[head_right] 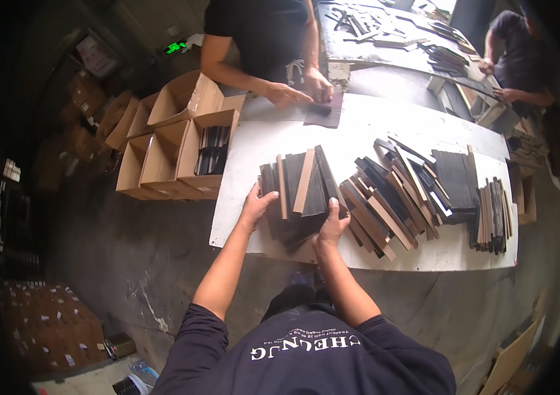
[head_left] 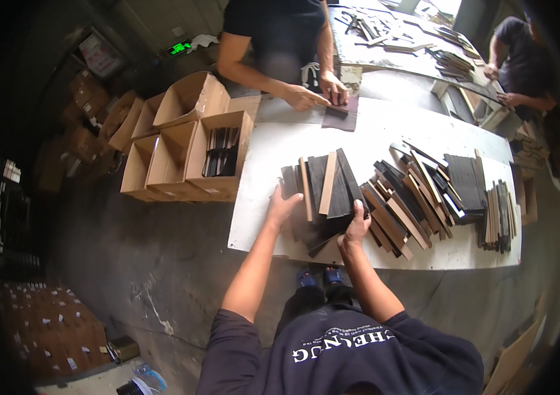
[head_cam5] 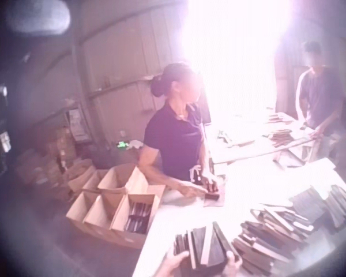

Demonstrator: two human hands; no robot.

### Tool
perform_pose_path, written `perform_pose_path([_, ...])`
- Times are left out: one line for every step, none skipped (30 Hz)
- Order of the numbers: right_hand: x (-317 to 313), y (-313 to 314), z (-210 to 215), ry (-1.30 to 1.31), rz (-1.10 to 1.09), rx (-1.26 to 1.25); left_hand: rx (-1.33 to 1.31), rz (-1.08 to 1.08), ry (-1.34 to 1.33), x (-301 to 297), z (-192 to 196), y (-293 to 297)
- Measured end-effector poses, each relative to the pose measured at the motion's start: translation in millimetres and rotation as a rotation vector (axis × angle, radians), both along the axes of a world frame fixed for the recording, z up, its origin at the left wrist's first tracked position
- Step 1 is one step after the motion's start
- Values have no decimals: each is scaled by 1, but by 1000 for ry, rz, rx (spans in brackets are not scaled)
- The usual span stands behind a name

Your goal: The person carries a large white board, then stacks wooden slats and pieces from different locations onto a work table.

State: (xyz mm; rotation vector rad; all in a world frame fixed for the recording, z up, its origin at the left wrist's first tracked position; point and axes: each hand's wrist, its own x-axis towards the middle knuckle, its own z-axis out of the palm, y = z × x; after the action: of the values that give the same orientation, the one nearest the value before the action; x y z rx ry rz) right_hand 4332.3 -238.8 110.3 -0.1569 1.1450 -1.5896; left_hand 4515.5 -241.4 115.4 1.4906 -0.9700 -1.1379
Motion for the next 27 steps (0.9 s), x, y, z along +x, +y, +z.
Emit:
perform_pose_path([5, 4, 8, 23, 49, -12, 36, 110, -77, 12, -21, 5])
perform_pose_path([1, 5, 9, 17, 83, -42, 36, 166, -177, 10, -26, 7])
perform_pose_path([-3, 5, 8, 9, 117, -72, 38, 223, -278, 10, -29, 9])
perform_pose_path([-18, 1, 0, -64, 147, -72, 88, 143, -102, 3, -22, 5])
perform_pose_path([-24, 1, -3, -66, 154, -58, 157, 83, 60, 2, -12, 6])
perform_pose_path([-33, 3, -5, -91, 178, -24, 155, 112, 1, -3, -3, 10])
perform_pose_path([-36, 9, 0, -117, 206, 11, 154, 145, -60, -5, 3, 16])
perform_pose_path([-36, 19, 16, -86, 226, 129, 159, 162, -47, 0, -1, 24])
perform_pose_path([-33, 29, 29, -53, 247, 241, 145, 152, -39, 10, -12, 32])
perform_pose_path([-40, 35, 22, -76, 265, 199, 112, 170, 18, 11, -15, 35])
perform_pose_path([-47, 42, 11, -105, 291, 156, 77, 194, 69, 15, -17, 40])
perform_pose_path([-52, 46, 2, -64, 264, 161, 43, 219, 37, 21, -23, 46])
perform_pose_path([-58, 53, -9, -25, 235, 168, 12, 244, 2, 31, -30, 53])
perform_pose_path([-76, 67, -24, 273, 221, -31, 15, 248, -26, 38, -21, 57])
perform_pose_path([-75, 72, -32, 551, 213, -244, -30, 288, -35, 49, -17, 66])
perform_pose_path([-40, 84, 1, 707, 208, -301, -102, 298, -112, 70, -18, 83])
perform_pose_path([-1, 106, 48, 863, 201, -355, -166, 307, -190, 94, -19, 102])
perform_pose_path([22, 117, 65, 862, 300, -443, -201, 312, -224, 111, -1, 119])
perform_pose_path([50, 131, 72, 854, 403, -525, -275, 322, -296, 134, 2, 139])
perform_pose_path([80, 139, 76, 794, 559, -528, -299, 363, -356, 155, 18, 160])
perform_pose_path([122, 148, 74, 658, 665, -517, -314, 408, -416, 174, 38, 185])
perform_pose_path([164, 157, 49, 440, 744, -351, -319, 415, -416, 194, 58, 204])
perform_pose_path([209, 165, 24, 360, 853, -192, -350, 425, -526, 208, 73, 227])
perform_pose_path([250, 167, -8, -204, 1023, -91, -389, 443, -635, 221, 82, 243])
perform_pose_path([295, 175, -10, -624, 1383, 101, -459, 340, -624, 234, 82, 259])
perform_pose_path([354, 195, -30, -378, 1065, 147, -516, 277, -643, 244, 61, 275])
perform_pose_path([384, 207, -21, -388, 1102, 163, -502, 221, -680, 271, 54, 293])
